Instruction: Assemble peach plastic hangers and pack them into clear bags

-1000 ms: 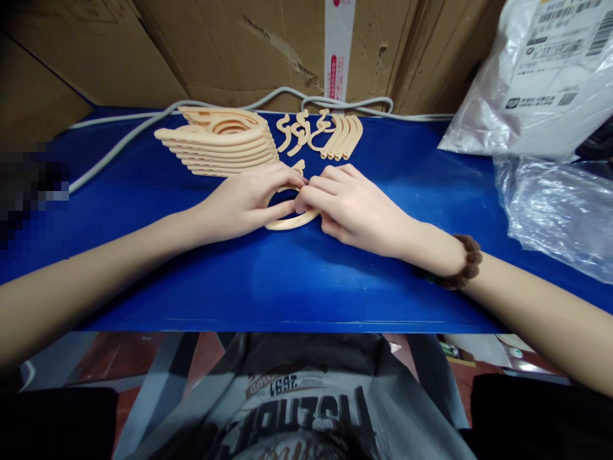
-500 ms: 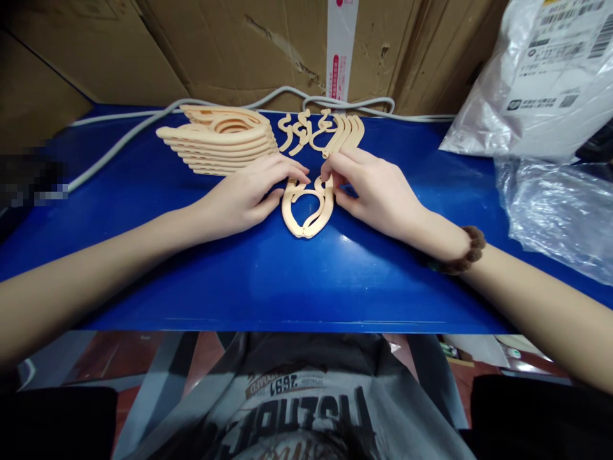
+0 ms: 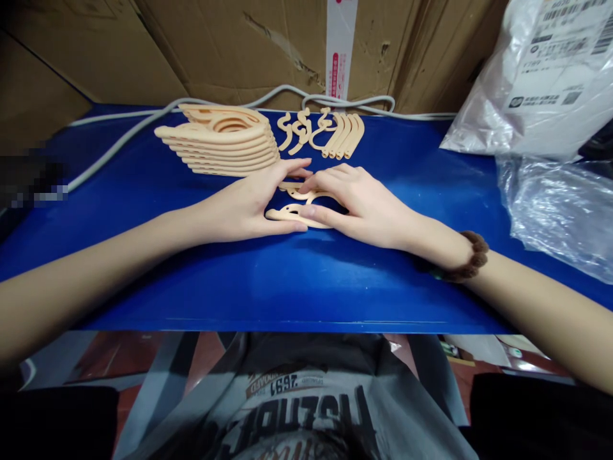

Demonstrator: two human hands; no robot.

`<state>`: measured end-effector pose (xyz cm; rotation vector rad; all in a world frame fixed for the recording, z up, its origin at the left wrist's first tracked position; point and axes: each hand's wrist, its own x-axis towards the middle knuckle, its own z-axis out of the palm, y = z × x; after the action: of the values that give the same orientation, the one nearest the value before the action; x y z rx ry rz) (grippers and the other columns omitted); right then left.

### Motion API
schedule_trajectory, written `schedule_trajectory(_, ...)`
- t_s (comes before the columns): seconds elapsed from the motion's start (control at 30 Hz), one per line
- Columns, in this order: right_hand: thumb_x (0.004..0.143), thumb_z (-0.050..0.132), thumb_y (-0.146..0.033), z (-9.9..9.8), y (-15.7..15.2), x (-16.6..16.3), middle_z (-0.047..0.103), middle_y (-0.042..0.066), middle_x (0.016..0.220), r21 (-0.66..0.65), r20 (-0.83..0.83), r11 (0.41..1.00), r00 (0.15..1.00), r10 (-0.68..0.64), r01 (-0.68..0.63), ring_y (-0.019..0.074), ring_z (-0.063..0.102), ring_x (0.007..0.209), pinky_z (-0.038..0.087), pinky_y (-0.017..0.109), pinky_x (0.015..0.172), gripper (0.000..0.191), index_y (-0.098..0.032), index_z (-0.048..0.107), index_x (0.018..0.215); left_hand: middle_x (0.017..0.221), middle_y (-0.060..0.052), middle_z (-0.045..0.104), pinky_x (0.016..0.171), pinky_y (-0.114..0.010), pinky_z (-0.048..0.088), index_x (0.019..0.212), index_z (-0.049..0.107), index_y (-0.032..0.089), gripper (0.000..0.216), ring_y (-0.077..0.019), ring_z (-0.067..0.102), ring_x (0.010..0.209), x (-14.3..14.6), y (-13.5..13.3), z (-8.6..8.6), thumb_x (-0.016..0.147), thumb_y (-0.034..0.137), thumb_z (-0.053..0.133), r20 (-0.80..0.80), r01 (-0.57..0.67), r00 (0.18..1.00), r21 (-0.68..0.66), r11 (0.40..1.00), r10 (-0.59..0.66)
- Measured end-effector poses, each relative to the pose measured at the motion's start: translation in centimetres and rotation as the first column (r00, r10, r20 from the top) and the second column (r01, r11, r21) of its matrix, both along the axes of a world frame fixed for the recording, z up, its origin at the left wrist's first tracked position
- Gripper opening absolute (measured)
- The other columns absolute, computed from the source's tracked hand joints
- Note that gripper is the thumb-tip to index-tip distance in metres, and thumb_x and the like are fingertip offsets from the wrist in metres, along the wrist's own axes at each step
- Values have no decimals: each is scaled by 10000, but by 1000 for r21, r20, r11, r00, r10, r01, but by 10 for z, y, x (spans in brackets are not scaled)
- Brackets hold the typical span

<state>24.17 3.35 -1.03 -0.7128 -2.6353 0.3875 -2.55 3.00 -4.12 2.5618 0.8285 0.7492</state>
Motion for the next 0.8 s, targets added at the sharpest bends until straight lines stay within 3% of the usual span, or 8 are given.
schedule_trajectory(0.17, 1149, 477, -571, 5, -7, -1, 786, 138, 1235, 5, -93, 993, 989, -114, 115, 306, 691, 1167, 501, 468, 1049, 467, -200, 747, 1234, 1587, -194, 656, 1193, -495, 551, 1603, 524, 155, 814, -363, 670, 1417, 0, -3, 6, 924, 486, 827, -19, -38, 999, 70, 997, 40)
schedule_trajectory(0.3, 1113, 574, -569, 13, 0, 8, 757, 156, 1248, 19, -170, 971, 958, -230, 236, 297, 682, 1115, 522, 435, 985, 411, -200, 750, 1160, 1527, -180, 696, 1148, -495, 570, 1569, 556, 169, 786, -360, 695, 1352, 1, -6, 7, 937, 550, 828, -41, -52, 998, 66, 996, 55)
schedule_trajectory(0.47, 1075, 661, -617, 16, 22, 19, 722, 79, 922, -115, -182, 929, 912, -368, 352, 171, 564, 806, 442, 339, 749, 477, -164, 730, 939, 1572, -159, 664, 1276, -565, 468, 1544, 569, 227, 682, -384, 620, 1462, 2, -11, 16, 1005, 590, 776, -6, -108, 994, 194, 975, 112)
schedule_trajectory(0.57, 1085, 643, -632, 18, 21, 17, 545, 2, 675, -358, -194, 889, 908, -371, 286, 103, 425, 659, 324, 291, 610, 558, -156, 666, 793, 1630, -141, 617, 1322, -601, 423, 1575, 524, 281, 657, -389, 568, 1522, 3, -17, 25, 1036, 595, 732, 41, -211, 977, 257, 943, 207)
schedule_trajectory(0.67, 1031, 747, -595, 23, 11, 11, 447, -41, 628, -588, -288, 798, 887, -360, 133, 63, 338, 594, 231, 238, 540, 509, -145, 674, 805, 1658, -101, 594, 1307, -658, 429, 1628, 447, 349, 691, -403, 553, 1533, 3, -19, 29, 1028, 528, 740, 82, -278, 961, 308, 910, 266)
schedule_trajectory(0.8, 974, 835, -441, 27, 3, 4, 428, -52, 626, -689, -399, 724, 816, -419, 35, 51, 309, 570, 203, 212, 512, 395, -151, 661, 770, 1636, -91, 606, 1324, -680, 409, 1642, 419, 366, 721, -409, 538, 1549, 3, -16, 27, 1011, 479, 748, 89, -268, 963, 351, 897, 253)
